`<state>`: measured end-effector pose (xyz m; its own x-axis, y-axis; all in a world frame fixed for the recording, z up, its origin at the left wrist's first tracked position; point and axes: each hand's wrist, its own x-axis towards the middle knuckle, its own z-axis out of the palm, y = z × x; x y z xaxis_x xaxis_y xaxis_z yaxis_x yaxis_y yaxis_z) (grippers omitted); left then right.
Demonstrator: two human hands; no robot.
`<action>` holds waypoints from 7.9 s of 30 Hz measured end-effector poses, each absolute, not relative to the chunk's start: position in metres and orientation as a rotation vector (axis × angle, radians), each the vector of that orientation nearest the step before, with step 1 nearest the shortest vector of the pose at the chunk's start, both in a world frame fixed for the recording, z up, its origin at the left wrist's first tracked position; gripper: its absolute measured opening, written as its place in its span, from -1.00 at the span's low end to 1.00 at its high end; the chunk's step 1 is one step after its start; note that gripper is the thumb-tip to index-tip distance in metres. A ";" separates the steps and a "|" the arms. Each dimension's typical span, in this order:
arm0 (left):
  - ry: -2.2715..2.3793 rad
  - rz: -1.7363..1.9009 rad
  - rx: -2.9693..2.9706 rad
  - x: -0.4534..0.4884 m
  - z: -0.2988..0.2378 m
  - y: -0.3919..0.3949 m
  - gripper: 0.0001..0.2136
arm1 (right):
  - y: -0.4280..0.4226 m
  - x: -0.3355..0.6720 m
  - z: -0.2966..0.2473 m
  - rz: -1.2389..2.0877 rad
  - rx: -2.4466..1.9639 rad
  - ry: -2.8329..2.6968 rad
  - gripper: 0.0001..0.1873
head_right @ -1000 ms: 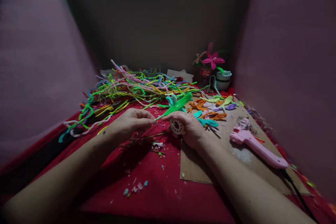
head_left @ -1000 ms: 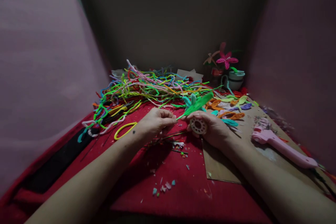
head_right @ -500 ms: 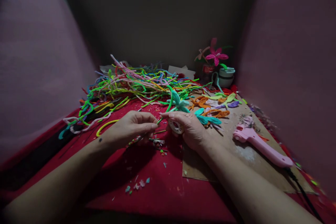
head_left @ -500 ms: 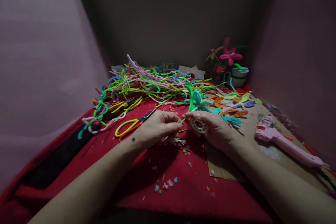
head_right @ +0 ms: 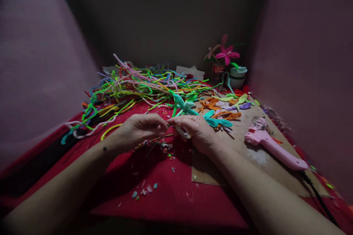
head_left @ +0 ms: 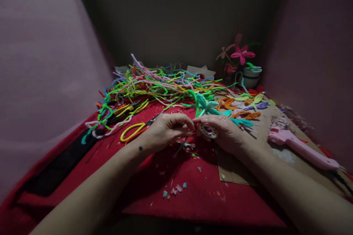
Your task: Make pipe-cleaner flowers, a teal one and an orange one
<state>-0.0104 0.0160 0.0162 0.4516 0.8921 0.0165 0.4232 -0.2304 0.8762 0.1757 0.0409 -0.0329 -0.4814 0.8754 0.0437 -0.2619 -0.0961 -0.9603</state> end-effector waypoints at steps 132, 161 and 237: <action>1.036 1.085 2.239 -0.004 0.011 0.009 -0.92 | 0.019 0.169 -0.017 1.060 -0.756 -1.884 -0.79; 1.344 1.016 1.759 -0.004 0.012 0.014 -0.78 | 0.019 0.166 -0.027 0.646 -0.809 -1.952 -0.74; 1.096 1.146 1.538 -0.014 0.018 0.016 -0.83 | 0.022 0.144 -0.003 0.873 -0.945 -1.639 -0.75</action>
